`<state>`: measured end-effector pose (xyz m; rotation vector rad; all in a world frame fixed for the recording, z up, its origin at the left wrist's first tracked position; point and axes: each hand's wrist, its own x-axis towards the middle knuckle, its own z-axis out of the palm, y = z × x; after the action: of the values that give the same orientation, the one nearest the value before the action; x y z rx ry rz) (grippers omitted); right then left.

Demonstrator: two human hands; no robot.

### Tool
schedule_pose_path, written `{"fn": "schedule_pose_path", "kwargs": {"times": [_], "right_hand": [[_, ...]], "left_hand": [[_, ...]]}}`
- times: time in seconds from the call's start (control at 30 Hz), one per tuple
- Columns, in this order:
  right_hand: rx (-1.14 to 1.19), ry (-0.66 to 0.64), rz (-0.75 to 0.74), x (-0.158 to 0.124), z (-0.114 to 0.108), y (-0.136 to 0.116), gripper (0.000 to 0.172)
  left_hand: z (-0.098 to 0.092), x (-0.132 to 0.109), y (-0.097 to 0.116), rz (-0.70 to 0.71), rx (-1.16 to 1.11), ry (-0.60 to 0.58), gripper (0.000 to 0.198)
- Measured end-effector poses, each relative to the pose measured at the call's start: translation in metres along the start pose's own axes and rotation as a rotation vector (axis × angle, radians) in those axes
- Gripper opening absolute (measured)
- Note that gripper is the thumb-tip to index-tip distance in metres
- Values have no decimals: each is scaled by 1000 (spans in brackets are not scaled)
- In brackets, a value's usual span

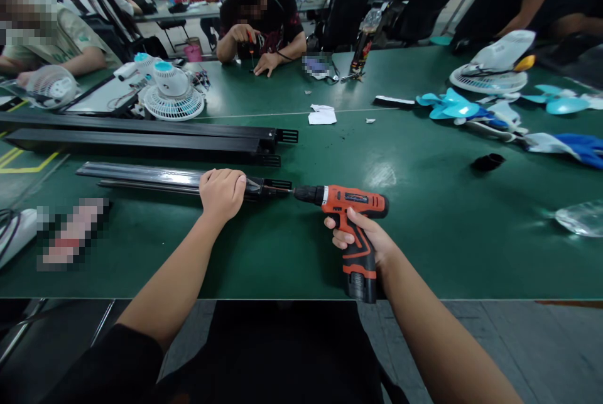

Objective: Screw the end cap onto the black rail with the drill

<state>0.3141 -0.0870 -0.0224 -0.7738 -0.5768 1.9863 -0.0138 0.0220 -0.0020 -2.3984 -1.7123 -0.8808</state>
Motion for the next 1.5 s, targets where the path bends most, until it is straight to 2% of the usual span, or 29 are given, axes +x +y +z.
{"fn": "schedule_pose_path", "kwargs": {"times": [0.9, 1.5], "right_hand": [[7, -27, 24, 0, -3, 0, 36], [-9, -30, 35, 0, 4, -4, 36]], "left_hand": [[3, 0, -3, 24, 47, 23, 43], [2, -1, -2, 38, 46, 33, 46]]}}
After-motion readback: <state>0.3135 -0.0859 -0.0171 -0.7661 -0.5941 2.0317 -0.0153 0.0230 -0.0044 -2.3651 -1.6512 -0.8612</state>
